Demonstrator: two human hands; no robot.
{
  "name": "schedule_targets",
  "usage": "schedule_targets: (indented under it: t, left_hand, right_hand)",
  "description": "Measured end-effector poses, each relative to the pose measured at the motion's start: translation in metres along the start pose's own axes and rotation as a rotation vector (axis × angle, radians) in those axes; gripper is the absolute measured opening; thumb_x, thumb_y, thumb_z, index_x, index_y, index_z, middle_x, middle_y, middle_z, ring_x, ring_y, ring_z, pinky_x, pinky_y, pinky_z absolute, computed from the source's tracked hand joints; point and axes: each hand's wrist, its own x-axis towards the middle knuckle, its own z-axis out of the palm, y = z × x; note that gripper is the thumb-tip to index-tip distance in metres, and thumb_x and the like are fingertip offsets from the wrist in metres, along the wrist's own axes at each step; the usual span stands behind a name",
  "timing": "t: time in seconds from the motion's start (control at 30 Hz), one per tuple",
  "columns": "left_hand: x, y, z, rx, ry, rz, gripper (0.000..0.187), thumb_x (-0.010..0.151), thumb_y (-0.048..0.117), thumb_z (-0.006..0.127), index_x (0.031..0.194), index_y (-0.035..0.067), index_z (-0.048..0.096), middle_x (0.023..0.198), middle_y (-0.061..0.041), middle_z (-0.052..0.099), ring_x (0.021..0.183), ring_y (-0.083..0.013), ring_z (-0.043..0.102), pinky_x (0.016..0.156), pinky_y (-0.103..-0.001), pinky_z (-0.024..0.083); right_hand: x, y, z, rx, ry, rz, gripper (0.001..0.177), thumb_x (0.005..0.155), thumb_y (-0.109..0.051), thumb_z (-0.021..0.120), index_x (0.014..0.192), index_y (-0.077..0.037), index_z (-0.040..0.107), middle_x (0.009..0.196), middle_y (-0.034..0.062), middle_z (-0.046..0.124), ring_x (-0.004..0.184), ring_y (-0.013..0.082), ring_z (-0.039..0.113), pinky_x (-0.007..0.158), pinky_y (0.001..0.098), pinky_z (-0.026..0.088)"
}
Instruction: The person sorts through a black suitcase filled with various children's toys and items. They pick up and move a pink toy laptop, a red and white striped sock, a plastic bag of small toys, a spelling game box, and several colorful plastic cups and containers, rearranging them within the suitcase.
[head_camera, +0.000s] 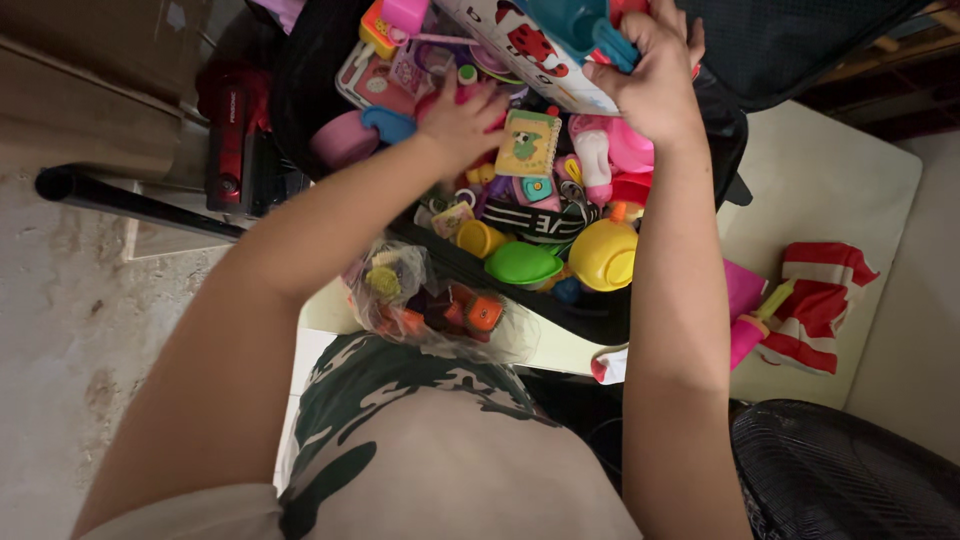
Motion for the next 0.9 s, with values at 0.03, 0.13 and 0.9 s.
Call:
schedule_targets:
  t: [0.03,0.13,0.9]
  left_hand:
    - [-0.004,-0.008,0.004,0.079,0.046,-0.009,0.059,0.068,0.036,0.081,0.123,0.021,0.068,0.166,-0.015,0.026,0.153,-0.0382,0.021,0.115,-0.078,0.015]
    - [-0.032,-0.025,0.011,0.283,0.164,-0.106,0.039,0.078,0.033,0.074,0.113,0.015,0.076,0.169,-0.016,0.027,0.155,-0.0397,0.022,0.116,-0.072,0.021]
    - [-0.075,-0.011,-0.017,-0.413,0.155,-0.008,0.016,0.076,0.009,0.074,0.091,0.014,0.078,0.108,-0.007,0.068,0.105,-0.0313,0.067,0.083,-0.044,0.056]
  right_hand:
    - [0.0,-0.001,0.0,0.0,-0.011,0.035,0.034,0.089,-0.017,0.091,0.093,-0.007,0.059,0.135,0.0067,0.059,0.137,0.0327,0.052,0.122,0.0701,0.007]
    - [0.004,-0.006,-0.001,0.038,0.016,-0.016,0.031,0.083,-0.015,0.089,0.09,-0.007,0.059,0.142,0.0092,0.055,0.132,0.0344,0.05,0.116,0.0708,0.006]
    - [-0.001,0.002,0.005,-0.014,0.021,-0.017,0.033,0.085,-0.017,0.092,0.091,-0.008,0.06,0.149,0.0088,0.056,0.14,0.035,0.048,0.12,0.0707,0.006]
